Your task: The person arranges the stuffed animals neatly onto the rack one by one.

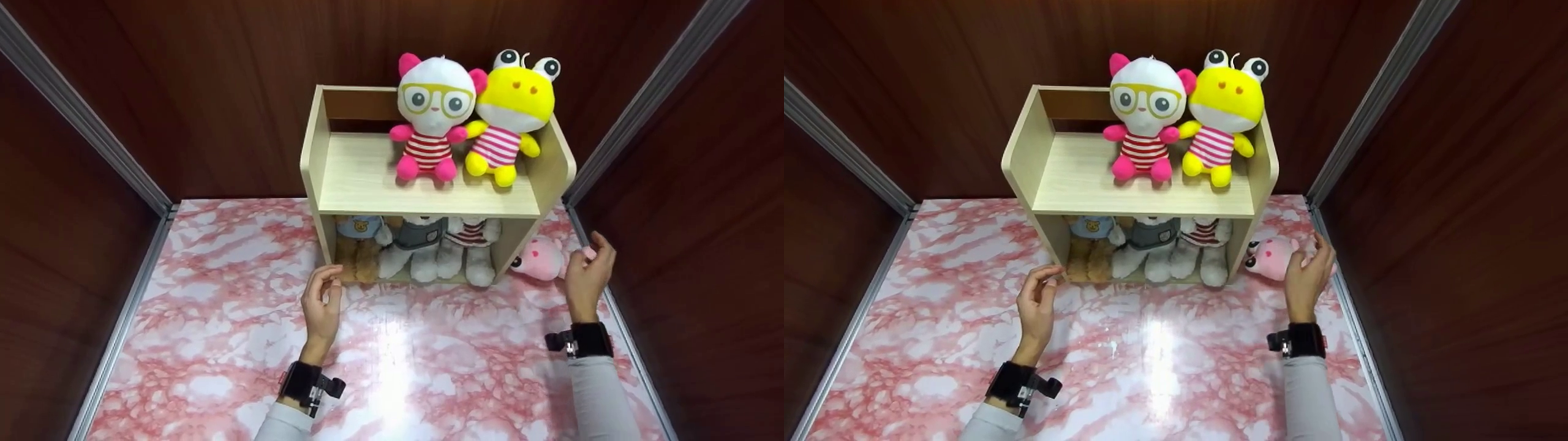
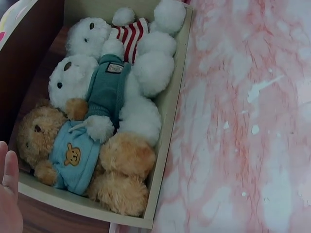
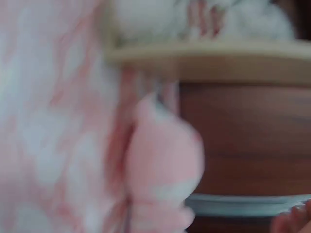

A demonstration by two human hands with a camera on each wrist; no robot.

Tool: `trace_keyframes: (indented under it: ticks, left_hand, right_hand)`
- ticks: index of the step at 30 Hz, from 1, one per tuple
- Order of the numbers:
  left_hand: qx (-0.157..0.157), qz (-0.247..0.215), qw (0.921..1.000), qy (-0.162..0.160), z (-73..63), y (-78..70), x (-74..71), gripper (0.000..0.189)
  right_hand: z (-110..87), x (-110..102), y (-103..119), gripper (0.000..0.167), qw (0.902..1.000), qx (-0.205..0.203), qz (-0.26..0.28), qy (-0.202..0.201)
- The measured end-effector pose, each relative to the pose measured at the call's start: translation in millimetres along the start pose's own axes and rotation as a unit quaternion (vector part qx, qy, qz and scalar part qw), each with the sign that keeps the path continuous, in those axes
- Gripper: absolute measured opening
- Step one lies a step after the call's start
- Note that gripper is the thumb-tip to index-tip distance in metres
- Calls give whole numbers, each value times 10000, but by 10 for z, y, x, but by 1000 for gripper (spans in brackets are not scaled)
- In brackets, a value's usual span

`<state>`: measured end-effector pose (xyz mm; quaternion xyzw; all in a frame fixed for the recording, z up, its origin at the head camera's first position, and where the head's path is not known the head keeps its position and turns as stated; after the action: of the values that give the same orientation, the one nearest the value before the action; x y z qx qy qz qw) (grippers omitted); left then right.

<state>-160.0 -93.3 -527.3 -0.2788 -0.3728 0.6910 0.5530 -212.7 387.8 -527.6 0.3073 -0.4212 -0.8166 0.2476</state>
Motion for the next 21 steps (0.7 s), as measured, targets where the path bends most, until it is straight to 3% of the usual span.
trace_keyframes:
  ticks: [2,4,6,10,13,17,21]
  left_hand:
    - [-35,70,10000,-12,3,19,-24,24]
    - [-81,110,9999,-11,8,36,-47,24]
    - [-136,137,9998,2,11,55,-70,24]
    - [-238,224,9995,44,11,94,-106,25]
    - [-313,311,9990,90,-1,111,-125,27]
    - [-417,381,9984,69,-23,125,-148,24]
    - [-508,414,9979,-16,-29,147,-160,23]
  right_hand:
    - [65,1,-155,60,9947,161,-739,700]
    - [124,11,-274,76,9791,179,-1336,1525]
    - [174,31,-368,90,9532,207,-1876,2362]
    - [247,92,-510,105,8867,439,-2701,3727]
    - [277,132,-602,110,8573,530,-2915,4209]
    - [279,151,-705,113,8441,470,-3094,4353]
    - [253,167,-771,107,8486,348,-3172,4219]
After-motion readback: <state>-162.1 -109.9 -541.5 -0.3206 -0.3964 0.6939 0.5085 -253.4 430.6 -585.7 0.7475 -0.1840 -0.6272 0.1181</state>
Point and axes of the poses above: each hand's wrist, its own z-axis towards the middle knuckle, its own x-axis out of the palm, y = z × x, the point moved 1 cm from there along z, towards the middle knuckle, and after that the axes turned 3 degrees about y, right-handed, at the moved point
